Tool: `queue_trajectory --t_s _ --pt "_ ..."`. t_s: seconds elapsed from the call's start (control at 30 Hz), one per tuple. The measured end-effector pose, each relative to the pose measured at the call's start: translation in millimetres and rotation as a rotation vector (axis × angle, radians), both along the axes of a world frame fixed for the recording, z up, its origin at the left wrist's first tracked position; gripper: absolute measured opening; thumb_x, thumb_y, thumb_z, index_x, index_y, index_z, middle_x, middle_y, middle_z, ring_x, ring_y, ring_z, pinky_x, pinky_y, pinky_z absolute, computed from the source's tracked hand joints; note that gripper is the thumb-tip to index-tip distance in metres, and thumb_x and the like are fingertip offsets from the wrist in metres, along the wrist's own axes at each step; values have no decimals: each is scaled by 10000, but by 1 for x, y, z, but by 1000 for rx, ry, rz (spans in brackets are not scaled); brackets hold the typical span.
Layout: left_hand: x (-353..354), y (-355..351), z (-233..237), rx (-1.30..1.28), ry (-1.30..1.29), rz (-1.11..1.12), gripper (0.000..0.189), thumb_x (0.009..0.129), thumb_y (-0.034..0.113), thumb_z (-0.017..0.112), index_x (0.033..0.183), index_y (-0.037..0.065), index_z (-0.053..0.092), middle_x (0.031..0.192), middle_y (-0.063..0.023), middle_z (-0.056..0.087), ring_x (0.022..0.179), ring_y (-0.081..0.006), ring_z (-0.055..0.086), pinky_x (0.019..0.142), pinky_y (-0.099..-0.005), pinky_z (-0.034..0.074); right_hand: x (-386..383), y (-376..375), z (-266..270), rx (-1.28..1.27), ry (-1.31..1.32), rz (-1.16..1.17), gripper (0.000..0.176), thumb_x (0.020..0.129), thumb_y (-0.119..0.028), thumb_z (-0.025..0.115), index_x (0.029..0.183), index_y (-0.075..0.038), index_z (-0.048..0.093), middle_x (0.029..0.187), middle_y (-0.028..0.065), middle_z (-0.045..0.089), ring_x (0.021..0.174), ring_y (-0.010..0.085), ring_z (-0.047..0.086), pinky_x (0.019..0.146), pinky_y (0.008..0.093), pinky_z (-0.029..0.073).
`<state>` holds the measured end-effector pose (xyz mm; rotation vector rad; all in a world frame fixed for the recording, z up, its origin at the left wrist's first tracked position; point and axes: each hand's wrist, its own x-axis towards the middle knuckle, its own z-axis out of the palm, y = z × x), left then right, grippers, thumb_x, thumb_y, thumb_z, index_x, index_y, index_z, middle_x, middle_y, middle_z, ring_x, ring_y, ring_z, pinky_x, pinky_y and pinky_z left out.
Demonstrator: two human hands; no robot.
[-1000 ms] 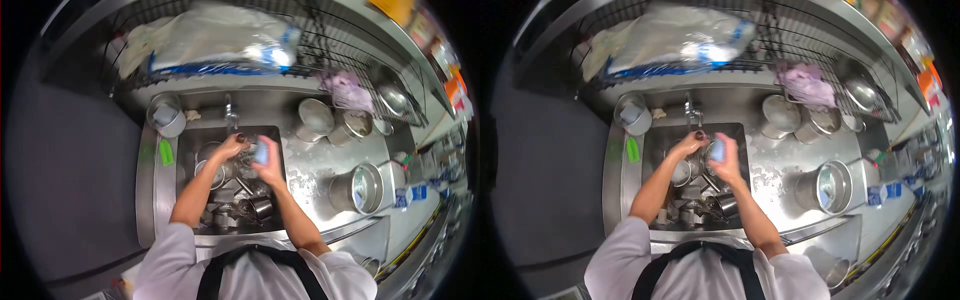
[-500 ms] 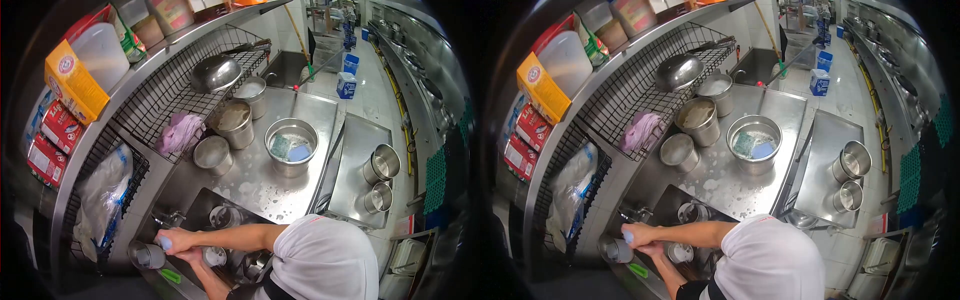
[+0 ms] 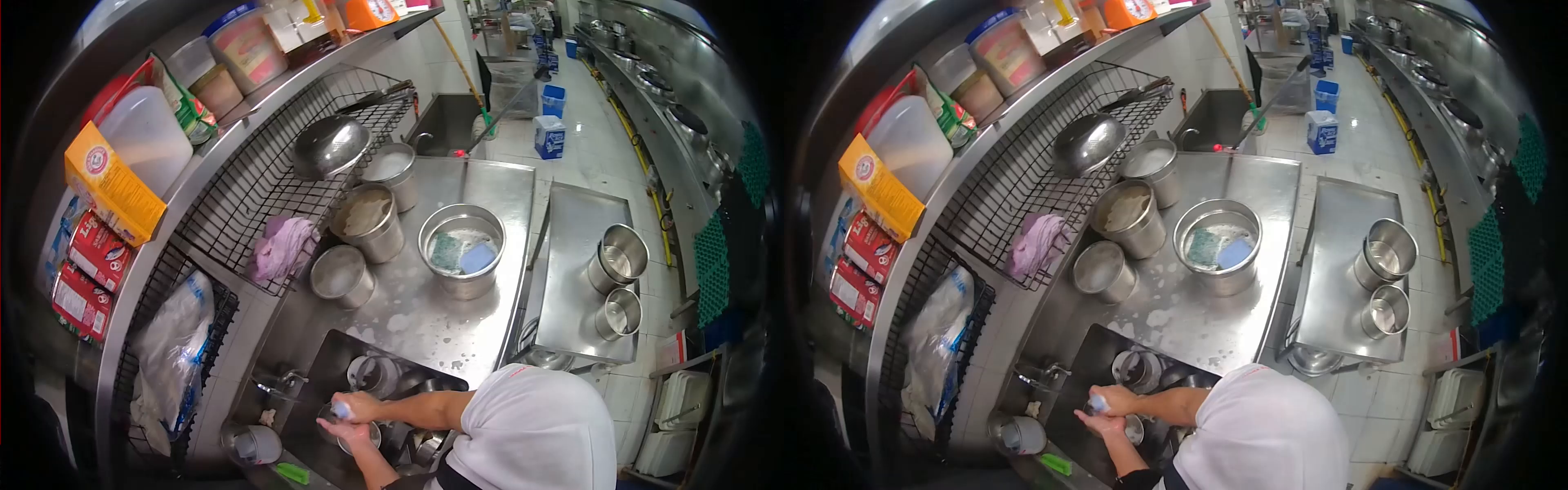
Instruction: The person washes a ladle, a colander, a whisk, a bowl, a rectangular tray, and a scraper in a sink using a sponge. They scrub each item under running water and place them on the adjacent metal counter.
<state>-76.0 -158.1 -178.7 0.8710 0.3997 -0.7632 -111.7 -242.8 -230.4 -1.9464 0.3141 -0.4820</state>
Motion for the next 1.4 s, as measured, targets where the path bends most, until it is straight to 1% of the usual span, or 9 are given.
queue_trajectory --t_s 0.13,0.3,0.47,0.6,0.73,0.83,1.03,1.1,1.4 --pt "20 0 -68 417 -546 43 304 1004 401 530 965 101 508 775 -19 592 729 -127 548 721 -317 475 -23 -10 -75 -18 236 162 574 703 -306 749 1202 -117 539 1064 186 674 1038 394 638 867 493 499" --pt "2 -1 -114 420 -243 197 428 978 417 579 745 68 494 590 -34 513 552 -178 494 599 -354 443 -45 -12 -140 -15 529 256 607 656 -273 783 1212 -117 594 1160 183 655 1114 373 618 973 480 458" --pt "32 8 -36 345 -390 235 578 927 542 604 558 161 375 468 0 380 421 -143 367 445 -319 352 -50 -16 -97 52 478 385 546 663 -290 784 1155 -99 641 1113 177 681 1090 366 631 932 474 482" --pt "75 29 62 58 -522 267 499 943 424 639 634 176 335 513 51 320 425 -79 279 405 -271 268 -53 -15 -68 -78 318 243 356 680 -327 752 908 -60 693 902 194 698 886 384 674 786 475 532" --pt "64 17 28 218 -498 243 335 930 388 636 894 68 544 785 -25 529 718 -159 533 613 -352 450 -12 8 -28 -246 235 -1 280 648 -319 724 679 -44 681 710 210 668 674 394 670 648 493 548" --pt "41 4 53 280 -430 354 529 941 564 579 683 122 444 535 34 340 427 -114 313 398 -299 273 6 29 -19 -153 94 -14 303 680 -342 763 694 -51 680 696 207 665 693 401 668 679 477 538" --pt "60 65 101 91 -537 391 582 941 590 556 619 193 279 505 50 218 421 -104 197 417 -299 174 1 -48 27 164 91 360 684 713 -302 842 1249 -91 473 1153 163 570 999 250 595 830 367 504" --pt "61 69 109 68 -568 437 575 945 584 554 626 187 287 502 48 221 415 -105 200 410 -296 177 -1 -43 23 59 -61 57 724 736 -303 828 1289 -50 436 1180 198 553 1092 293 565 939 392 469" --pt "43 76 120 137 -740 450 565 977 574 496 648 177 263 517 42 216 432 -109 204 429 -293 187 -31 6 0 -280 229 769 533 859 -360 645 1249 -8 553 1191 235 609 1114 408 581 979 461 444"
